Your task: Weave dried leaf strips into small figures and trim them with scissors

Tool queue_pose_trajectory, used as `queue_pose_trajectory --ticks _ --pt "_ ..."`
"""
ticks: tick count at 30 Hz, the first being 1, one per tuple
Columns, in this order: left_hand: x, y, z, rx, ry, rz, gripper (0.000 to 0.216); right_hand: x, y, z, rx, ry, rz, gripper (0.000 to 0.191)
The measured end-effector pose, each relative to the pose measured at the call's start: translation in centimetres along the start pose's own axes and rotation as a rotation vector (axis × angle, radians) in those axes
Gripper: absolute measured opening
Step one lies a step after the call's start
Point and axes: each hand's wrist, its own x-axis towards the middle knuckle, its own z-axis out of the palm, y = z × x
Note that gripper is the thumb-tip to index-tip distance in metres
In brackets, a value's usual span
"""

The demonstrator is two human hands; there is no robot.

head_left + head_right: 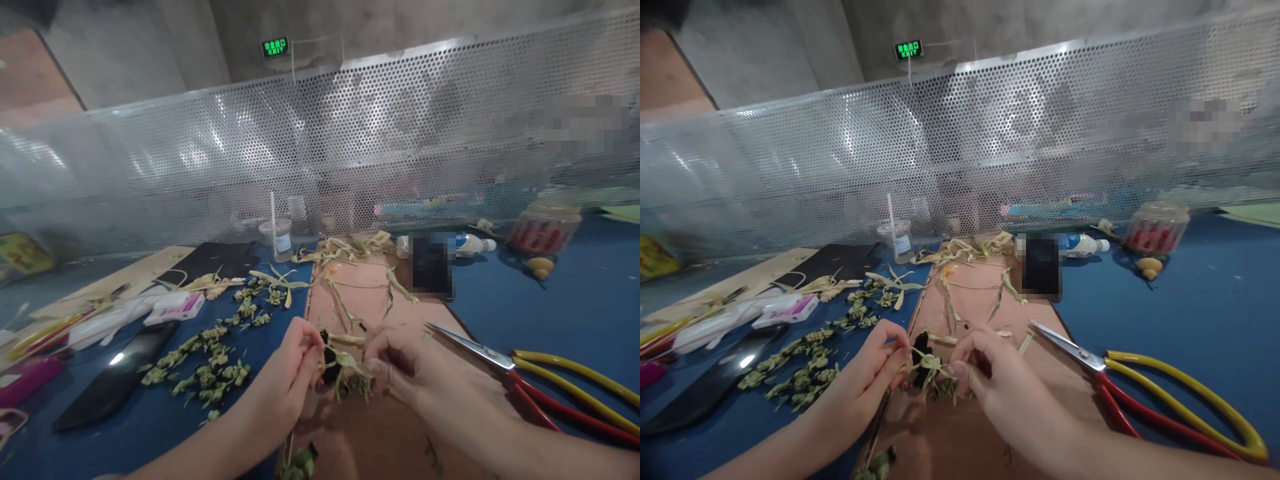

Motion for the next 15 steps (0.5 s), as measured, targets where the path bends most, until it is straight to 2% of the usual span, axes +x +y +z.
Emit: queue_pose_trajectory --ticks 4,8,12,15 --pt "0.1 0.5 0.2 -0.127 0.022 -0.026 0.010 0.1 -0.1 0.2 0.192 0.019 0.134 0.021" --pt "0.3 0.9 0.2 -0.222 0.056 -0.073 0.008 0.0 0.9 0.8 0.342 0.050 0.066 0.040" --pt "0.2 0.7 0.3 -0.305 0.060 -0.121 0.010 -0.4 1.1 1.1 0.333 -0.023 0.005 0.033" --pt "0.1 0.4 0.5 -0.342 0.016 -0.137 0.013 -0.4 1.0 1.5 0.340 -0.044 -0.019 0.036"
